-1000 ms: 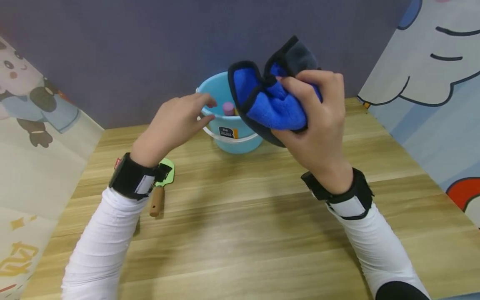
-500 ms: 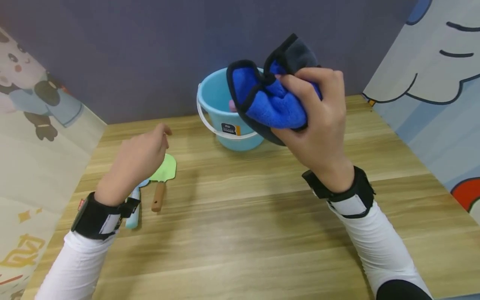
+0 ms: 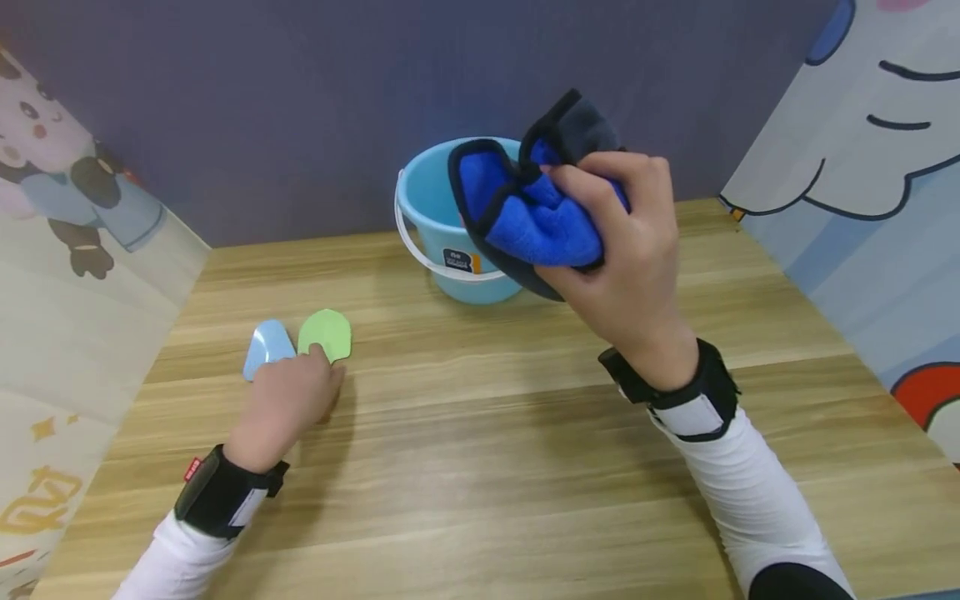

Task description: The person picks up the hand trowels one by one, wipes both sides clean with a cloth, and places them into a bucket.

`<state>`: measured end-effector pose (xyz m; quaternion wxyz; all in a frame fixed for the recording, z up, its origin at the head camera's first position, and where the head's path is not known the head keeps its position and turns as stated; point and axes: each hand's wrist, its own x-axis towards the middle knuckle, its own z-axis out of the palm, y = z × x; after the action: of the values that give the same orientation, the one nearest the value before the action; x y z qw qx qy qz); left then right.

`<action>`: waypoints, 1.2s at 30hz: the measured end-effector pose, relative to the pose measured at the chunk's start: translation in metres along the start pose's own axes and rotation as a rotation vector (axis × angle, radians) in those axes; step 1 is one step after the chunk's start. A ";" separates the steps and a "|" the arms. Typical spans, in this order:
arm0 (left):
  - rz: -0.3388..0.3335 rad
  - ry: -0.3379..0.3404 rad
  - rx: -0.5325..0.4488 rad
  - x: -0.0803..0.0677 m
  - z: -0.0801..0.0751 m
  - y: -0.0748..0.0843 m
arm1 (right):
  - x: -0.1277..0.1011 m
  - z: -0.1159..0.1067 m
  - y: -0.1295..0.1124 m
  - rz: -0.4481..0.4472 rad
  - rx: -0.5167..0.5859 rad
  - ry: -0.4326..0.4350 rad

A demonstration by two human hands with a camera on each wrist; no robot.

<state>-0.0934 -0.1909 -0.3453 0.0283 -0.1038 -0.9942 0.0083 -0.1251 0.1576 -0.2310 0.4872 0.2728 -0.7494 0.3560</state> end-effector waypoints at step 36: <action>0.110 -0.189 -0.286 0.022 0.029 0.023 | -0.001 0.008 0.001 -0.085 0.006 -0.065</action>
<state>-0.1119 -0.1640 -0.3734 -0.0808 -0.1598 -0.9762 -0.1221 -0.1297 0.1521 -0.2341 0.4765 0.3171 -0.7514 0.3284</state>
